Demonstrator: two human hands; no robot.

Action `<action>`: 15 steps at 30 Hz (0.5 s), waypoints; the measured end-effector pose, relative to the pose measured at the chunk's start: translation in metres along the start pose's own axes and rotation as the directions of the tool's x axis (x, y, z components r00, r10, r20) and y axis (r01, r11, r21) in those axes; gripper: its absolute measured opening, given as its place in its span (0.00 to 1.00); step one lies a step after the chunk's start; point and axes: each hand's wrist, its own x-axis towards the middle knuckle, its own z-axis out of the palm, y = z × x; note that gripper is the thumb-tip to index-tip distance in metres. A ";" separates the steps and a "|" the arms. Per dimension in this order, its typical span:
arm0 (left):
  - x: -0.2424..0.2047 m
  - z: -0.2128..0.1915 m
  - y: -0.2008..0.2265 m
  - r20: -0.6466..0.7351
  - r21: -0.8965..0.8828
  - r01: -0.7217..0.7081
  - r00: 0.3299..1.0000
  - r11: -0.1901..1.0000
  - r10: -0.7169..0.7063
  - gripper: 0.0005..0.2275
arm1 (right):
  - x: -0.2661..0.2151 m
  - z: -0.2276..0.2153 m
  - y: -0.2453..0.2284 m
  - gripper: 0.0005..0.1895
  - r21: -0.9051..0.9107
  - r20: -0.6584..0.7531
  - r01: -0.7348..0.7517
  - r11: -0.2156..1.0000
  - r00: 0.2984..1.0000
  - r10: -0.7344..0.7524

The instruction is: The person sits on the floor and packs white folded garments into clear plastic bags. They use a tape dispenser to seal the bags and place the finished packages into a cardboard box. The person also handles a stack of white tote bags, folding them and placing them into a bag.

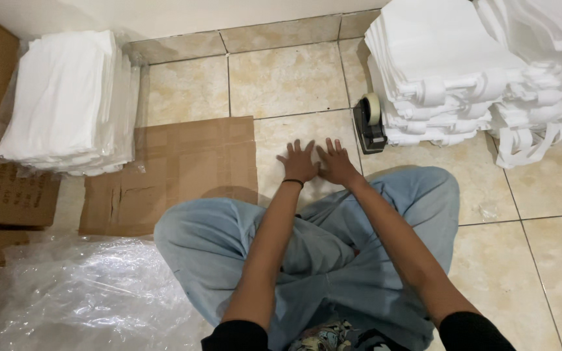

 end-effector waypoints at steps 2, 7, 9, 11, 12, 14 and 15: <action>0.014 0.012 -0.002 0.075 -0.026 0.050 0.996 0.998 -0.048 0.30 | 0.011 0.004 0.007 0.40 -0.063 0.040 -0.028 0.998 0.999 0.031; 0.040 0.027 -0.010 0.240 -0.055 0.130 0.964 0.990 -0.114 0.30 | 0.034 0.018 0.021 0.44 -0.205 0.115 -0.067 0.976 0.989 0.092; 0.039 0.028 -0.009 0.257 -0.066 0.150 0.958 0.986 -0.129 0.31 | 0.034 0.014 0.017 0.41 -0.209 0.120 -0.081 0.975 0.987 0.108; 0.045 0.033 -0.008 0.237 -0.045 0.152 0.962 0.987 -0.138 0.30 | 0.037 0.017 0.019 0.41 -0.215 0.115 -0.092 0.972 0.986 0.119; 0.046 0.036 -0.008 0.213 -0.024 0.155 0.966 0.988 -0.146 0.30 | 0.036 0.019 0.020 0.41 -0.222 0.107 -0.102 0.970 0.986 0.128; 0.055 0.043 -0.004 0.192 -0.012 0.166 0.968 0.986 -0.161 0.30 | 0.035 0.011 0.012 0.42 -0.245 0.122 -0.083 0.966 0.986 0.116; 0.059 0.048 -0.001 0.178 0.004 0.179 0.968 0.984 -0.177 0.30 | 0.032 0.008 0.009 0.44 -0.261 0.144 -0.066 0.963 0.984 0.106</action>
